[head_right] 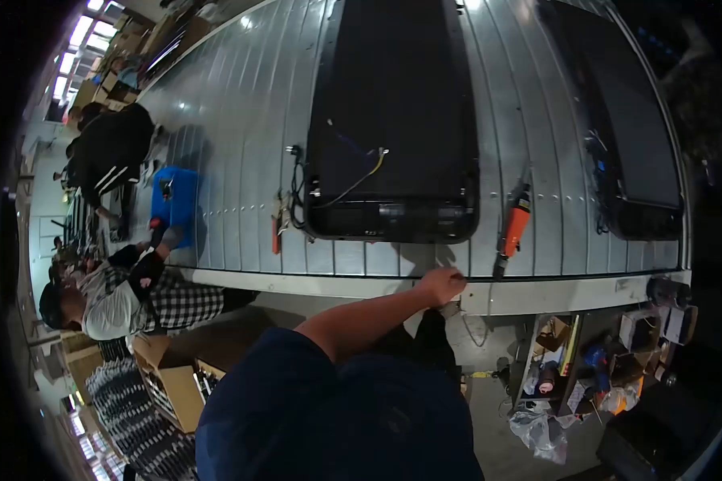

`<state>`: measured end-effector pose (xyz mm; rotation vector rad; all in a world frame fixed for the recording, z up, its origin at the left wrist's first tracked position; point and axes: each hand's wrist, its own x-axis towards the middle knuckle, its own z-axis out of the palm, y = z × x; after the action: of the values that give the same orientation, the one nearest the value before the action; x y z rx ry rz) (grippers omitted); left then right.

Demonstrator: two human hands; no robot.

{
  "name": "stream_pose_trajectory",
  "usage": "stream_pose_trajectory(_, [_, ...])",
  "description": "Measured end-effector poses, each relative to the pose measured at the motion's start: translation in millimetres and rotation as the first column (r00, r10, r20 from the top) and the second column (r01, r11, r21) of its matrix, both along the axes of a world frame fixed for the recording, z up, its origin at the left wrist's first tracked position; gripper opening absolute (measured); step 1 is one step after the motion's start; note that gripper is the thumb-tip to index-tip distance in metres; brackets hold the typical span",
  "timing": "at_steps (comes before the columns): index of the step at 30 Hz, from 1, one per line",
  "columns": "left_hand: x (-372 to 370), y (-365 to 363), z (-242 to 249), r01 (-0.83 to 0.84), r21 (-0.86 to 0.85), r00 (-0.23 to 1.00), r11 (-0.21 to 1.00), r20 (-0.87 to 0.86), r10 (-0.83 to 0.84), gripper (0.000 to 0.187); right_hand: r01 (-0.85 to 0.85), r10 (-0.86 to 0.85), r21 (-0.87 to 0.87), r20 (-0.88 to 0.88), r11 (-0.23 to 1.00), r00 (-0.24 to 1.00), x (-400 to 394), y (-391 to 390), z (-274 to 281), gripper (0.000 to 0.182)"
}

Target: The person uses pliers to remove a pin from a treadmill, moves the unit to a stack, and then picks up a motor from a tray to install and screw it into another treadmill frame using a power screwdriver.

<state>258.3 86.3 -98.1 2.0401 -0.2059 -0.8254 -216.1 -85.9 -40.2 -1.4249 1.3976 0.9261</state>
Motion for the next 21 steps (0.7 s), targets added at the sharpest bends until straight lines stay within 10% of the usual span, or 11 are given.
stream_pose_trajectory(2, [-1.6,108.7,22.7,-0.098,0.217,0.972,0.971,-0.187,0.139,0.037,0.028,-0.028,-0.008,0.016,1.0,0.999,28.0,11.9,-1.1,0.034])
stream_pose_trajectory(6, [26.6,333.0,-10.9,-0.682,0.405,0.714,0.61,0.188,0.674,0.04,0.032,-0.032,-0.014,0.047,0.999,0.998,74.9,41.0,0.0,0.034])
stream_pose_trajectory(8, [57.3,412.9,-31.9,-0.808,0.492,0.587,0.324,0.623,0.517,0.049,-0.002,0.003,-0.012,0.046,1.0,0.999,88.5,61.5,2.6,0.034])
stream_pose_trajectory(9, [76.0,423.2,-0.6,-0.79,0.548,0.593,0.274,0.573,0.565,0.062,-0.024,0.024,-0.009,0.046,1.0,0.999,91.7,72.0,3.1,0.035])
stream_pose_trajectory(13, [108.4,517.6,-64.7,-0.544,0.696,0.811,0.469,0.295,0.505,0.066,-0.107,0.107,-0.012,0.019,0.994,0.994,76.1,122.6,-1.9,0.036])
stream_pose_trajectory(14, [117.8,525.4,-51.5,-0.33,0.617,0.94,0.715,0.141,0.312,0.062,-0.145,0.145,0.004,-0.005,0.989,0.989,76.7,133.9,-3.6,0.037])
stream_pose_trajectory(15, [114.6,515.3,-40.3,-0.373,0.543,0.922,0.752,0.31,0.234,0.059,-0.175,0.175,0.019,-0.014,0.984,0.984,69.7,144.9,-11.4,0.037])
stream_pose_trajectory(17, [130.1,537.2,-49.5,-0.135,0.704,0.99,0.697,0.071,0.121,0.06,-0.226,0.226,0.007,0.029,0.974,0.974,63.5,162.5,-22.6,0.039])
stream_pose_trajectory(18, [122.5,528.9,-32.1,-0.167,0.457,0.985,0.874,0.033,0.171,0.052,-0.231,0.235,-0.049,0.09,0.972,0.968,58.4,167.4,-21.9,0.04])
stream_pose_trajectory(21, [107.1,507.7,-11.9,-0.471,0.305,0.846,0.828,-0.11,0.522,0.052,-0.181,0.192,-0.132,0.082,0.975,0.978,64.6,168.1,-11.3,0.044])
